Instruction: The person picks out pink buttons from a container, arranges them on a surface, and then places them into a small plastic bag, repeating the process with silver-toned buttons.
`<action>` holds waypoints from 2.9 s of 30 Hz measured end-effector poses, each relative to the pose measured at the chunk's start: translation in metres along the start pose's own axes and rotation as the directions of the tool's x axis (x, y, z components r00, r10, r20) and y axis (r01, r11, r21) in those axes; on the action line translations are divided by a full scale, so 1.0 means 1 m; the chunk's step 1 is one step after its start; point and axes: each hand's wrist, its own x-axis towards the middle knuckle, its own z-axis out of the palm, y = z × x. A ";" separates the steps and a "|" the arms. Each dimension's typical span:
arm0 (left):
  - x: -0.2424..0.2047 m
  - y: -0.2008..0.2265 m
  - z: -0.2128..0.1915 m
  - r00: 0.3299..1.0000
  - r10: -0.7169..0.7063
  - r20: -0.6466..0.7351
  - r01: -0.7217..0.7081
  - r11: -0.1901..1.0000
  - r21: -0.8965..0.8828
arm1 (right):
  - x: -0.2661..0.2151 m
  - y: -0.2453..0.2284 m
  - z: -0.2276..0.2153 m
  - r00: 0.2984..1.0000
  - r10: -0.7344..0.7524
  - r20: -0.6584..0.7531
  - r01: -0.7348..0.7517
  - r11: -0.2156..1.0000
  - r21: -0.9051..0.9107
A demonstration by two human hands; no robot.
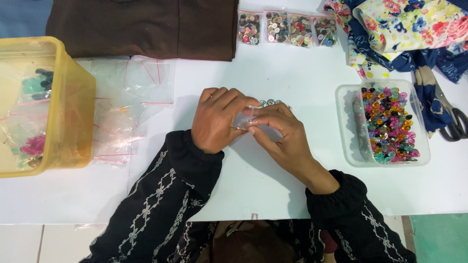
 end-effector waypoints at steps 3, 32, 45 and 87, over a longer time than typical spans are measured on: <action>0.007 0.004 -0.014 1.000 -0.006 0.016 0.007 1.000 -0.009 | -0.006 0.011 -0.002 1.000 -0.021 -0.003 0.021 1.000 -0.014; 0.002 -0.011 -0.009 0.982 0.178 -0.068 -0.168 0.977 0.132 | -0.002 0.001 -0.005 0.971 0.050 0.235 -0.074 0.993 0.097; 0.011 -0.004 -0.017 0.901 -0.429 -0.065 0.361 0.826 -0.433 | 0.005 0.029 -0.030 0.980 0.052 0.191 0.047 0.877 -0.478; 0.002 0.008 0.009 0.823 -0.514 0.241 0.505 0.468 -0.726 | 0.053 -0.054 -0.028 0.991 -0.074 0.113 0.093 0.980 -0.174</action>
